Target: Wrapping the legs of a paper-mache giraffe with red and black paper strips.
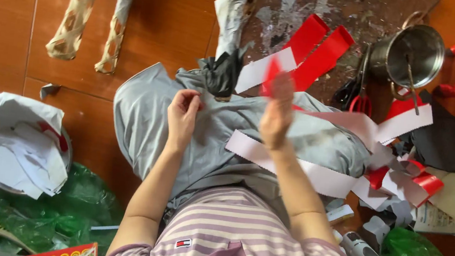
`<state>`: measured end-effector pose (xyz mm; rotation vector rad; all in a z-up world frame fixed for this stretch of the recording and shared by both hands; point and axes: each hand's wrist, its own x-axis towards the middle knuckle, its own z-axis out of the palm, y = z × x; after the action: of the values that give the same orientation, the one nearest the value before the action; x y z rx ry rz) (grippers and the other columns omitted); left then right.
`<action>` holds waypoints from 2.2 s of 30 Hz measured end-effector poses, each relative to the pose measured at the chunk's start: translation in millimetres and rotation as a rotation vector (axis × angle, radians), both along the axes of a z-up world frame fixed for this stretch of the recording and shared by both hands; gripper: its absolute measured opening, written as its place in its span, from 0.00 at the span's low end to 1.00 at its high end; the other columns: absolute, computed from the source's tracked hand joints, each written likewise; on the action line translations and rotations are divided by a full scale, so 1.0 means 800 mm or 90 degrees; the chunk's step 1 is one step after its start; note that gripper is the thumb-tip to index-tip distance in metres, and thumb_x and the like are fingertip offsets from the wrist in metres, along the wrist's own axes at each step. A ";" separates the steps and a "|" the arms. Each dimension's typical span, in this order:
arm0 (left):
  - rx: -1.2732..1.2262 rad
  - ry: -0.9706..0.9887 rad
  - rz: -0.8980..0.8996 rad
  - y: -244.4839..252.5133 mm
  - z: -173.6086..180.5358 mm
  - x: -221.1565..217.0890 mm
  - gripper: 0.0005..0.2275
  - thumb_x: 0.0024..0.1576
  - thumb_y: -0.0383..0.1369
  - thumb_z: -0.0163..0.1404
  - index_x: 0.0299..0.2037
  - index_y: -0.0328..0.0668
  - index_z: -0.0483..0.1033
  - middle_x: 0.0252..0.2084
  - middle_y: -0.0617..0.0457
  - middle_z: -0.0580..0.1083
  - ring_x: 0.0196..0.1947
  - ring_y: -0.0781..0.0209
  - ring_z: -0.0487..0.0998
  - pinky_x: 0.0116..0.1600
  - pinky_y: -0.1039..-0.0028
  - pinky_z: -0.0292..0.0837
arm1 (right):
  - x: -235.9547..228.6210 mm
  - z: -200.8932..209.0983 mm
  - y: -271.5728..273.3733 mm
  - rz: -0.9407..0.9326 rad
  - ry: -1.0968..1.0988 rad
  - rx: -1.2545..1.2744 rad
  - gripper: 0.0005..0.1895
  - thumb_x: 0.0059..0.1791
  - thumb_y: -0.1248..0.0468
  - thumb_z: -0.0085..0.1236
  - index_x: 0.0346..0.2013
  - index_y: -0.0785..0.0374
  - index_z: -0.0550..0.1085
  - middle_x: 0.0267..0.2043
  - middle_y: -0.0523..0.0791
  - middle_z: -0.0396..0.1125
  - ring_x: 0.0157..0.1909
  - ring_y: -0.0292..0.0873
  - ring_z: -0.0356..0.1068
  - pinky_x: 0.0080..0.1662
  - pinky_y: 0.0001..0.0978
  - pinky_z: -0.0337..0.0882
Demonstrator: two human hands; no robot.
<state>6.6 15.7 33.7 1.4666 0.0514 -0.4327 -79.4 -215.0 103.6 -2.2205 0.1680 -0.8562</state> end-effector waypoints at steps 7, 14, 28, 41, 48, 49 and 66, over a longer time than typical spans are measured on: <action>-0.218 0.001 0.072 -0.033 0.050 -0.016 0.17 0.72 0.37 0.38 0.60 0.31 0.71 0.57 0.48 0.73 0.58 0.63 0.73 0.66 0.72 0.69 | 0.066 -0.022 0.056 0.142 0.013 -0.149 0.20 0.57 0.73 0.50 0.63 0.58 0.73 0.72 0.47 0.61 0.78 0.54 0.53 0.77 0.56 0.43; -0.314 0.082 0.080 -0.050 0.031 0.020 0.22 0.71 0.44 0.35 0.58 0.31 0.74 0.57 0.48 0.75 0.56 0.63 0.76 0.62 0.72 0.69 | 0.096 0.012 0.046 0.232 0.159 -0.113 0.21 0.53 0.72 0.48 0.61 0.59 0.75 0.71 0.46 0.64 0.78 0.53 0.51 0.76 0.55 0.40; -0.281 0.195 0.025 -0.048 0.010 0.067 0.07 0.63 0.28 0.53 0.46 0.32 0.80 0.42 0.52 0.81 0.41 0.66 0.80 0.51 0.74 0.75 | -0.014 -0.127 0.033 0.068 0.357 0.578 0.30 0.68 0.50 0.46 0.35 0.70 0.80 0.29 0.49 0.75 0.29 0.40 0.73 0.33 0.31 0.70; -0.206 0.311 0.089 -0.049 -0.003 0.078 0.08 0.62 0.36 0.54 0.42 0.38 0.80 0.36 0.55 0.80 0.33 0.67 0.79 0.39 0.75 0.76 | 0.066 -0.031 0.056 -0.147 0.043 0.659 0.11 0.58 0.61 0.59 0.45 0.69 0.78 0.42 0.41 0.73 0.42 0.33 0.68 0.47 0.28 0.69; -0.165 0.386 0.093 -0.049 -0.051 0.073 0.04 0.59 0.29 0.58 0.36 0.40 0.76 0.32 0.56 0.78 0.31 0.68 0.76 0.35 0.80 0.72 | 0.070 -0.030 0.059 -0.144 0.056 0.538 0.10 0.58 0.65 0.57 0.43 0.72 0.74 0.40 0.41 0.71 0.41 0.33 0.67 0.46 0.28 0.70; -0.164 0.388 0.092 -0.053 -0.040 0.074 0.04 0.59 0.29 0.58 0.36 0.40 0.76 0.32 0.56 0.78 0.31 0.68 0.76 0.35 0.80 0.72 | 0.071 -0.031 0.060 -0.146 0.057 0.538 0.10 0.58 0.65 0.57 0.43 0.72 0.74 0.40 0.41 0.71 0.41 0.33 0.67 0.46 0.28 0.70; 0.044 -0.184 -0.347 -0.068 0.067 0.085 0.46 0.46 0.28 0.69 0.71 0.27 0.50 0.63 0.44 0.69 0.64 0.55 0.69 0.67 0.67 0.63 | 0.080 -0.025 0.062 -0.179 0.070 0.584 0.12 0.56 0.64 0.58 0.44 0.74 0.74 0.42 0.45 0.74 0.42 0.37 0.73 0.46 0.31 0.74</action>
<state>74.5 -38.4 87.7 1.5910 -0.5809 -0.6564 -15.6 -165.8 83.5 -1.3856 0.7738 -0.6125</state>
